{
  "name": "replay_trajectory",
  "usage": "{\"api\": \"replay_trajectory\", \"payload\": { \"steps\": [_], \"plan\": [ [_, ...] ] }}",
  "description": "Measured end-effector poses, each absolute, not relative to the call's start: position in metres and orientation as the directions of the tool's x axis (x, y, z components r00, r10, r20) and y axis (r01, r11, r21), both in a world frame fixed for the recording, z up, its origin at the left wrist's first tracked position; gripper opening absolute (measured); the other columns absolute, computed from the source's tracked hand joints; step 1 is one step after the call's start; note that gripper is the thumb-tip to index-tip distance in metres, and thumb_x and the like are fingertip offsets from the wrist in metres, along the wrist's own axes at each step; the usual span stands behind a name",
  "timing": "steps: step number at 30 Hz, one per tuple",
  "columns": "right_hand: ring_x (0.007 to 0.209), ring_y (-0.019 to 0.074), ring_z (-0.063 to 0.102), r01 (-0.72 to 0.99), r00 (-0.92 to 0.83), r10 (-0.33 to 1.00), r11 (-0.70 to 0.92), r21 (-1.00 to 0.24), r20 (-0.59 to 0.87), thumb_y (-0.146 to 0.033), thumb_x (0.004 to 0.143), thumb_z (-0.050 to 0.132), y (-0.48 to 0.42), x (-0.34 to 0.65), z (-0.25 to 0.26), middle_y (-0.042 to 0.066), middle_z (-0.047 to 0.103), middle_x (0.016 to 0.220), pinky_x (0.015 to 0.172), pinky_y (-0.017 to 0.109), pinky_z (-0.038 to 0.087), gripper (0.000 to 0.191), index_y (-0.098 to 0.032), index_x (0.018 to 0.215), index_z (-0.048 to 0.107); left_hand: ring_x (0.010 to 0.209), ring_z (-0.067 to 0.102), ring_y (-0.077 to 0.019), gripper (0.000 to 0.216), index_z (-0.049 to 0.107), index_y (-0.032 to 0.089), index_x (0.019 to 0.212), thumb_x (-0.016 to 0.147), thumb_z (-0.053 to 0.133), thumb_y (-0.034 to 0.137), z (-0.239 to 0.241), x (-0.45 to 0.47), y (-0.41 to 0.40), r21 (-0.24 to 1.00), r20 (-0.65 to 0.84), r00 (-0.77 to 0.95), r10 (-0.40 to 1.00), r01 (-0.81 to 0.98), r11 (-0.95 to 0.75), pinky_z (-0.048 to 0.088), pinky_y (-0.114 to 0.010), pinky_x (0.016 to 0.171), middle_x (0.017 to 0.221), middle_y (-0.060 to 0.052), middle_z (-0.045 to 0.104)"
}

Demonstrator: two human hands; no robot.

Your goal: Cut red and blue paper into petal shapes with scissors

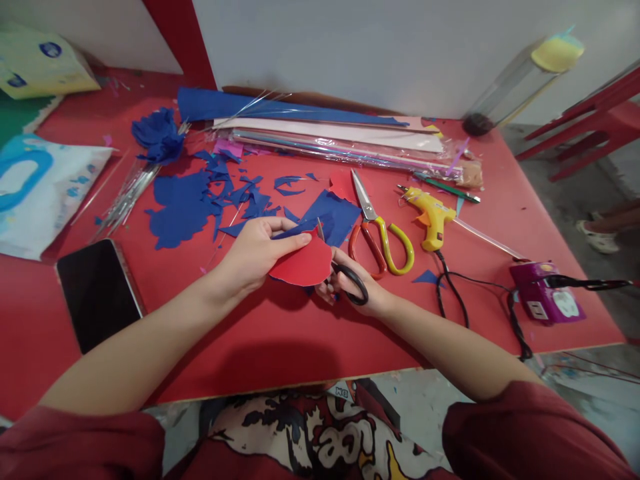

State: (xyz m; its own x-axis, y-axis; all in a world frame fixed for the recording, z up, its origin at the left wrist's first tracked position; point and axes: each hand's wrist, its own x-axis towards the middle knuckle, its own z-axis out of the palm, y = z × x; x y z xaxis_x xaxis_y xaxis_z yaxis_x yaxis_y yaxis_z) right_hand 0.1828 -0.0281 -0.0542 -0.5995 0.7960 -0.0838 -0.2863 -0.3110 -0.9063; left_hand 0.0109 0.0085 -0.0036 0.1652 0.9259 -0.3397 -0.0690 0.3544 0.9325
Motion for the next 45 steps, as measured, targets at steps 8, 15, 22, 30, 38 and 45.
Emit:
{"api": "replay_trajectory", "payload": {
  "steps": [8,15,22,30,38,45],
  "plan": [
    [0.046,0.0062,0.041,-0.373,-0.481,0.875,-0.250,-0.893,-0.044,-0.050,0.076,0.063,-0.028,0.181,-0.056,-0.009,0.046,0.057,0.041,0.017,0.035,0.040,-0.022,0.079,0.035,0.053,0.056,-0.0086,0.027,0.059,0.015,0.061,0.049,0.081,0.026,-0.010,0.008,0.017,0.942,-0.287,-0.046,0.957,-0.193,0.274,0.046,-0.020,0.055,0.058,0.004,0.061],
    [0.039,0.0054,0.042,-0.332,-0.367,0.925,-0.228,-0.915,-0.098,-0.049,0.070,0.069,-0.025,0.180,-0.054,-0.010,0.052,0.054,0.038,0.017,0.034,0.045,-0.023,0.077,0.033,0.056,0.056,-0.0090,0.026,0.061,0.015,0.064,0.053,0.080,0.030,-0.022,0.008,0.016,0.976,-0.207,-0.045,0.977,-0.073,0.204,0.045,-0.021,0.059,0.061,0.004,0.061],
    [0.037,0.0059,0.045,-0.323,-0.406,0.895,-0.328,-0.888,-0.183,-0.052,0.070,0.067,-0.026,0.179,-0.050,-0.009,0.056,0.055,0.035,0.017,0.034,0.046,-0.023,0.077,0.032,0.054,0.055,-0.0085,0.023,0.061,0.016,0.063,0.055,0.078,0.029,-0.016,0.007,0.020,0.980,-0.179,-0.130,0.975,-0.114,0.165,0.045,-0.021,0.056,0.060,0.004,0.061],
    [0.035,0.0056,0.044,-0.292,-0.494,0.856,-0.327,-0.898,-0.151,-0.047,0.071,0.068,-0.026,0.179,-0.051,-0.010,0.053,0.050,0.035,0.015,0.032,0.044,-0.022,0.077,0.033,0.055,0.056,-0.0077,0.019,0.062,0.016,0.063,0.055,0.077,0.024,-0.013,0.002,0.027,0.969,-0.181,-0.181,0.967,-0.201,0.143,0.048,-0.021,0.059,0.060,0.004,0.062],
    [0.037,0.0050,0.044,-0.291,-0.369,0.920,-0.252,-0.923,-0.135,-0.039,0.070,0.071,-0.026,0.178,-0.052,-0.011,0.051,0.053,0.036,0.016,0.033,0.041,-0.022,0.074,0.033,0.053,0.054,-0.0075,0.019,0.061,0.016,0.063,0.057,0.076,0.026,-0.022,0.001,0.029,0.973,-0.192,-0.182,0.964,-0.165,0.162,0.046,-0.020,0.057,0.059,0.004,0.060],
    [0.043,0.0038,0.042,-0.264,0.034,0.999,-0.023,-0.964,-0.033,-0.032,0.065,0.073,-0.023,0.177,-0.054,-0.009,0.055,0.061,0.041,0.017,0.033,0.040,-0.023,0.074,0.035,0.054,0.050,-0.0077,0.019,0.061,0.014,0.064,0.060,0.073,0.029,-0.034,0.020,0.005,0.976,-0.217,-0.025,0.976,-0.028,0.216,0.040,-0.020,0.053,0.060,0.003,0.059]
  ]
}}
